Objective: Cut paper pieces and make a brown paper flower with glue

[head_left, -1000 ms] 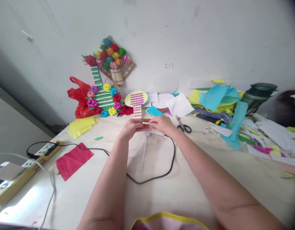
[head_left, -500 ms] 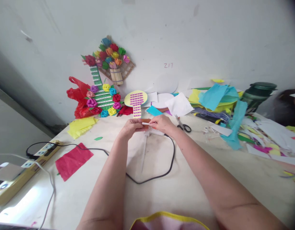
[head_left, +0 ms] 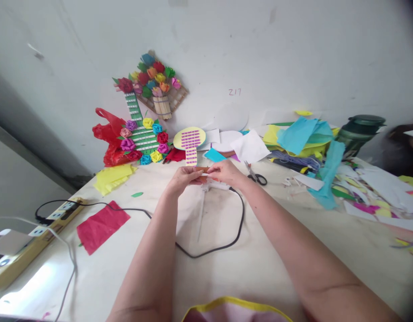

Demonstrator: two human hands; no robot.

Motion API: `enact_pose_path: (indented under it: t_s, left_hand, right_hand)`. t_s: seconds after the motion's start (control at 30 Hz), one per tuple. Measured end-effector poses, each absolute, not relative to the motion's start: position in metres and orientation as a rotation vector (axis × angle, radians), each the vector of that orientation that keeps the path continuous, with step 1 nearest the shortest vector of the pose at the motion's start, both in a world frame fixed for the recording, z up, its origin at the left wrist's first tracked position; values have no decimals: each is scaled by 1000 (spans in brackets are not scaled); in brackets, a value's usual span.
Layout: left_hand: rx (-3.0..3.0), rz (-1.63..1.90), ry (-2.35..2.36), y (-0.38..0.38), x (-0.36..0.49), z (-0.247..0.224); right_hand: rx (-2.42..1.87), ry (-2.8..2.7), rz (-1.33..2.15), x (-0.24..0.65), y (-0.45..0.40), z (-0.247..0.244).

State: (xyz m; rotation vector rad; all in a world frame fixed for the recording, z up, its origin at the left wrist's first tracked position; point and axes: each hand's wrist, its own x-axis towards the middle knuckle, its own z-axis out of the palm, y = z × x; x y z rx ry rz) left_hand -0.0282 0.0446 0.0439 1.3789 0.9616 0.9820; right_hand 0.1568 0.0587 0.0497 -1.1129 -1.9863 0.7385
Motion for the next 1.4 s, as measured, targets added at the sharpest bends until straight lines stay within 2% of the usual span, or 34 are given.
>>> enact_pose_path:
  t_s: [0.1,0.2,0.47,0.9,1.4]
  left_hand:
    - [1341,1051,967,46,-28,42]
    - [1342,1099,966,47,-28,41]
    - [1375,1166,925,47,-26,43]
    - [1443,1067,877,43,-28,45]
    - [1221,1104,880,43,-24,46]
  right_hand:
    - [-1101,-1687,1015,159,58,53]
    - [-1145,-1504,1142,164,55,56]
    - [-933,-1460,1632,163,58,48]
    - [-905,-1383,1442,152,55,45]
    - [-893,-1331,1294,147,51,49]
